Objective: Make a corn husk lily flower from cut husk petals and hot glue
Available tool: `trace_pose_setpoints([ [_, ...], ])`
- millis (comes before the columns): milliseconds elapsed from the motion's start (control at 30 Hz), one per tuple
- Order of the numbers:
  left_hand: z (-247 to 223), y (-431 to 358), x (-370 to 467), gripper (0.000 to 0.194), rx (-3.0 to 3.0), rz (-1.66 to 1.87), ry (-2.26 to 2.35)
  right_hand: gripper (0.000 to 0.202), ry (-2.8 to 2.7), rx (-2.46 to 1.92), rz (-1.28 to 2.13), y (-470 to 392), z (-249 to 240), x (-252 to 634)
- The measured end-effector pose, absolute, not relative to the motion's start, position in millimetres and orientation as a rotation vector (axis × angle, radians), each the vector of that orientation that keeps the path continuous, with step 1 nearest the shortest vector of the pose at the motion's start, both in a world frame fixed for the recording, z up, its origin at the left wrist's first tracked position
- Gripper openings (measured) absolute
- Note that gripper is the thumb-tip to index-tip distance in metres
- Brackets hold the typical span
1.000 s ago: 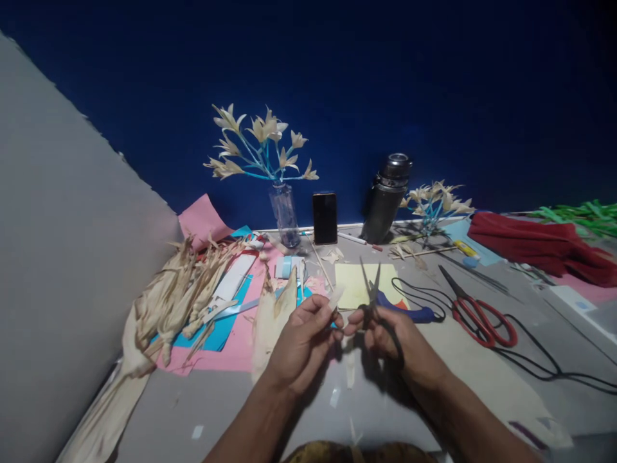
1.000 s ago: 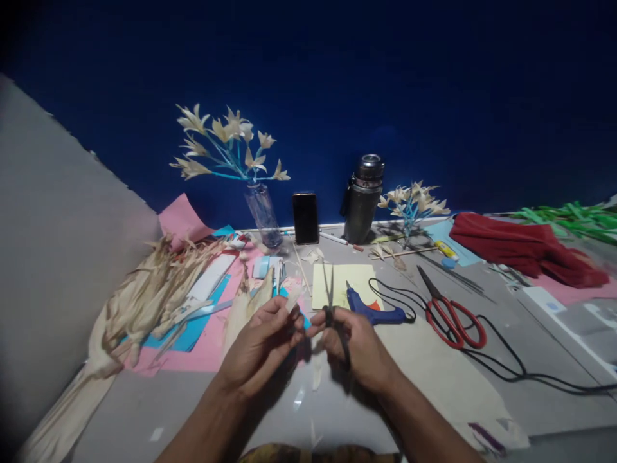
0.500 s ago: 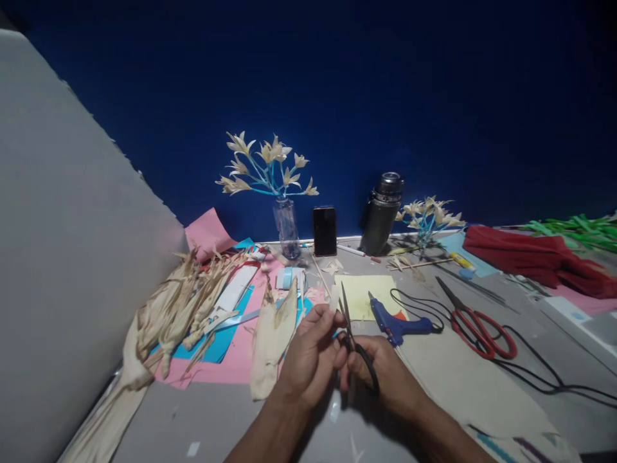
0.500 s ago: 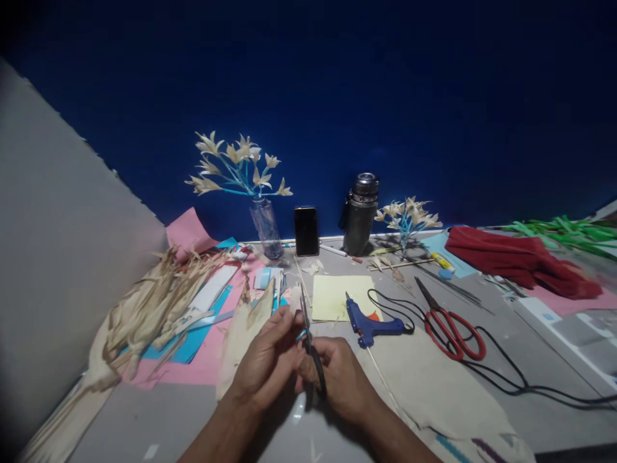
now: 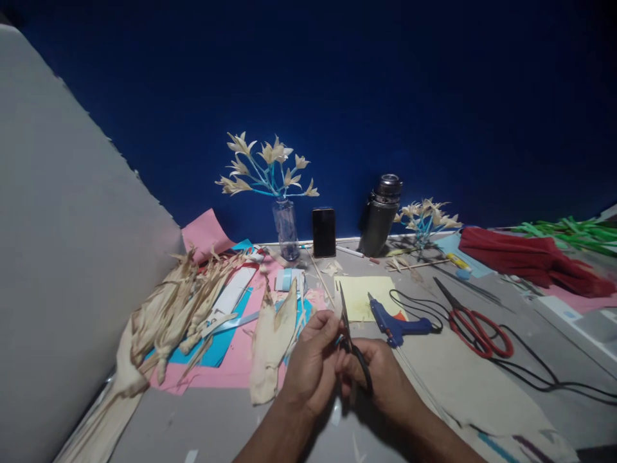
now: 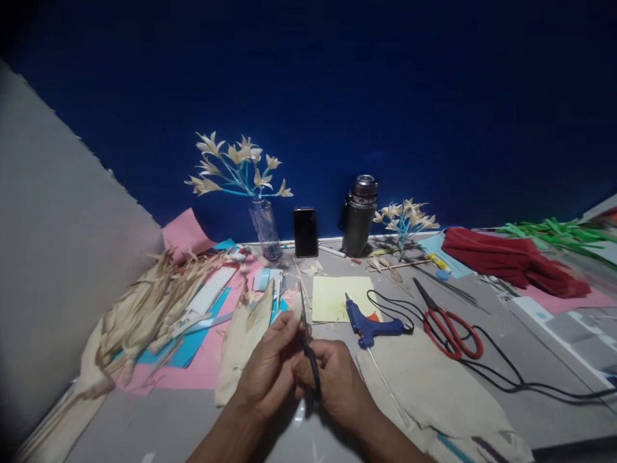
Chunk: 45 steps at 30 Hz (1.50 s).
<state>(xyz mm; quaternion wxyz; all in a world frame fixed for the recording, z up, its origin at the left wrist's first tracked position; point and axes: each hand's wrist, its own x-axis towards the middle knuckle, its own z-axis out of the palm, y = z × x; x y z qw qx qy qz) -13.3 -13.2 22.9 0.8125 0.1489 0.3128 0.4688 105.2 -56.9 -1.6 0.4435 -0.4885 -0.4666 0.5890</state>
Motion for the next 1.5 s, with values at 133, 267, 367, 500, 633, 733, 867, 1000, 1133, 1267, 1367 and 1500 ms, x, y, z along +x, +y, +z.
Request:
trace_pose_setpoints([
  [133,20.6,-13.7,-11.5,0.042,0.285,1.034,0.680,0.054,-1.151,-1.206,1.450,-56.5,-6.2,104.8],
  [267,19.6,-12.9,-8.9,0.043,0.268,1.051,0.708,0.053,-1.145,-1.178,1.453,-55.7,-8.0,102.7],
  [367,19.6,-12.5,-7.5,0.045,0.281,1.043,0.737,0.054,-1.115,-1.165,1.458,-55.4,-6.9,100.5],
  [500,18.9,-13.5,-6.7,0.044,0.319,1.032,0.759,0.056,-1.110,-1.147,1.448,-56.2,-6.4,99.4],
  [633,19.7,-14.5,-6.2,0.041,0.313,1.023,0.748,0.057,-1.107,-1.148,1.442,-57.2,-7.2,99.7],
  [733,21.1,-14.5,-6.0,0.041,0.303,1.037,0.739,0.059,-1.116,-1.160,1.433,-57.2,-7.4,99.5],
  [867,22.8,-14.9,-7.3,0.041,0.293,1.043,0.731,0.061,-1.128,-1.180,1.406,-57.3,-6.2,98.2],
  [1000,24.8,-15.2,-9.8,0.036,0.268,1.034,0.689,0.061,-1.110,-1.203,1.416,-57.4,-2.5,97.0],
  [1133,25.2,-14.4,-11.9,0.027,0.226,1.056,0.636,0.064,-1.127,-1.215,1.418,-57.7,-1.0,97.5],
  [1267,23.2,-14.1,-12.4,0.024,0.192,1.062,0.642,0.061,-1.159,-1.208,1.404,-59.5,-2.7,98.3],
  [1367,22.6,-14.4,-11.8,0.026,0.194,1.060,0.654,0.059,-1.174,-1.174,1.408,-61.4,-4.6,98.8],
  [1500,24.0,-15.6,-10.7,0.027,0.220,1.056,0.655,0.057,-1.138,-1.151,1.427,-62.4,-6.1,99.2],
])
